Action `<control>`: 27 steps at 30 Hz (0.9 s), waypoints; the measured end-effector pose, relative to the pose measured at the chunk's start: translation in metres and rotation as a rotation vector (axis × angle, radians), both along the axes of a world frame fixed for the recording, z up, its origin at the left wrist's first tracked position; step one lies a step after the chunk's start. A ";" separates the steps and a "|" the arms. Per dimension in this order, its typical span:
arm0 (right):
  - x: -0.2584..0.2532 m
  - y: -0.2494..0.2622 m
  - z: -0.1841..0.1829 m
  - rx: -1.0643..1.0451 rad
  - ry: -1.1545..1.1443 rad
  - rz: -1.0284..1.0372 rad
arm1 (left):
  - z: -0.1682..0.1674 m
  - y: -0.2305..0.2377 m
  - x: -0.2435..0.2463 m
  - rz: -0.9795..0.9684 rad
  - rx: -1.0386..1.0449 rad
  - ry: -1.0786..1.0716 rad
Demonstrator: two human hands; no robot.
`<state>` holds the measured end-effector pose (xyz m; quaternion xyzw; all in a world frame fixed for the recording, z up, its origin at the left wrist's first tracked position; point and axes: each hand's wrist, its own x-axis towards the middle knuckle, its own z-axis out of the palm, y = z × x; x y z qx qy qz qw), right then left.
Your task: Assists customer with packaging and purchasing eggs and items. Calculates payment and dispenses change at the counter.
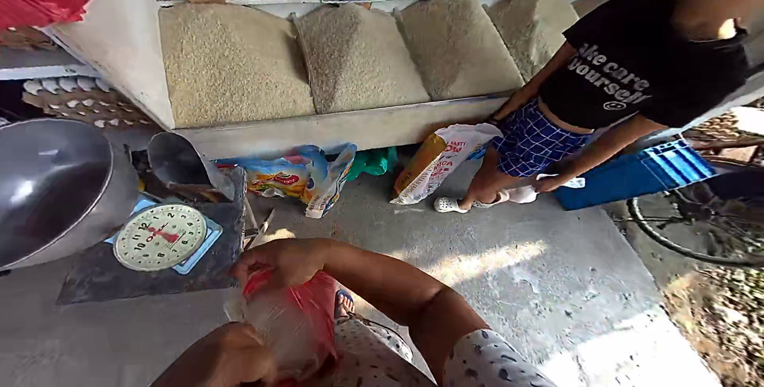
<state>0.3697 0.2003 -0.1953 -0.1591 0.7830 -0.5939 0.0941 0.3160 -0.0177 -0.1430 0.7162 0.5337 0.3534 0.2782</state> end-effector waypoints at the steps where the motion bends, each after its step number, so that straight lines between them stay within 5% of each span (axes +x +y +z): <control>1: -0.016 -0.025 0.007 -0.015 0.058 0.060 | -0.015 -0.014 -0.002 0.069 0.001 -0.001; 6: -0.065 -0.150 0.035 -0.510 0.132 0.351 | -0.059 -0.115 -0.002 0.730 -0.090 -0.202; 10: -0.108 -0.210 0.025 -0.487 0.267 0.262 | -0.068 -0.197 -0.022 1.270 -0.269 -0.440; 15: -0.154 -0.291 -0.079 0.194 -0.274 0.070 | -0.091 -0.293 -0.076 1.356 -0.439 -0.447; 18: -0.180 -0.363 -0.142 0.114 -0.554 0.078 | -0.097 -0.341 -0.111 1.386 -0.478 -0.442; 22: -0.237 -0.430 -0.151 0.001 -0.569 0.079 | -0.092 -0.386 -0.177 1.397 -0.458 -0.414; 27: -0.318 -0.435 -0.134 0.103 -0.540 -0.029 | -0.112 -0.409 -0.273 1.368 -0.321 -0.587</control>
